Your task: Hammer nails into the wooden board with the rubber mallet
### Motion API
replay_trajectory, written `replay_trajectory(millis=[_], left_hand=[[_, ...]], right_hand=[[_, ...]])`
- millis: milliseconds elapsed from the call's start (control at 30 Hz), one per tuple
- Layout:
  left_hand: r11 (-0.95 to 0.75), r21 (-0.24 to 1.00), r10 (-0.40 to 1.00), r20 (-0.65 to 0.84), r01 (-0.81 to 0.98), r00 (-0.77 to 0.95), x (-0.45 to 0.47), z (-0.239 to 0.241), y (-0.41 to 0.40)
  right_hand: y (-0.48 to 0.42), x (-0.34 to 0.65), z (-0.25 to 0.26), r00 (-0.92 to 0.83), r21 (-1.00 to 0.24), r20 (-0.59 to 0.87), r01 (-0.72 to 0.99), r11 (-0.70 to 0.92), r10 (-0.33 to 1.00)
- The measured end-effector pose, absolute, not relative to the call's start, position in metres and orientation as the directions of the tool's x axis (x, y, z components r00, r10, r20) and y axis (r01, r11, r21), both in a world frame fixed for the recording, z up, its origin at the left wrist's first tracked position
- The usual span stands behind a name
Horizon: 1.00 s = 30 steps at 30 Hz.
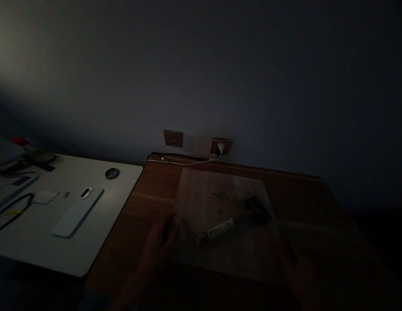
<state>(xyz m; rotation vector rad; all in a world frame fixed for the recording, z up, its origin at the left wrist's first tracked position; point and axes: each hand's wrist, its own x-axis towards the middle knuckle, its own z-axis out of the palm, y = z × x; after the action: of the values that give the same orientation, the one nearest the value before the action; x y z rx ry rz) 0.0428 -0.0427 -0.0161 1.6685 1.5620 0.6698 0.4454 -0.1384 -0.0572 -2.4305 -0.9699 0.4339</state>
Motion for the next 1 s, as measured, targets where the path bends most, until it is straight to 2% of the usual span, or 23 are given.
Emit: replay_trajectory(millis=[200,433,567,800,1000], left_hand=[[0.164,0.826,0.986,-0.139,0.54,-0.086,0.004,-0.013,-0.022],[0.314,0.714,0.929,-0.097,0.626,-0.356,-0.065,0.009,-0.009],[0.368,0.689,0.892,-0.072,0.625,-0.446,-0.09,0.013,-0.005],[0.294,0.586,0.922,0.036,0.755,-0.387,-0.104,-0.009,-0.006],[0.261,0.533,0.953,-0.01,0.805,-0.303,-0.063,-0.009,-0.013]], right_hand=[[-0.116,0.392,-0.04,0.638,-0.694,-0.183,0.455,-0.558,0.748],[-0.087,0.311,-0.023,0.423,-0.822,-0.252,0.382,-0.423,0.87],[-0.079,0.284,-0.027,0.332,-0.853,-0.221,0.391,-0.347,0.917],[-0.076,0.281,-0.037,0.295,-0.842,-0.166,0.455,-0.291,0.941],[-0.081,0.323,-0.038,0.373,-0.783,-0.143,0.523,-0.335,0.917]])
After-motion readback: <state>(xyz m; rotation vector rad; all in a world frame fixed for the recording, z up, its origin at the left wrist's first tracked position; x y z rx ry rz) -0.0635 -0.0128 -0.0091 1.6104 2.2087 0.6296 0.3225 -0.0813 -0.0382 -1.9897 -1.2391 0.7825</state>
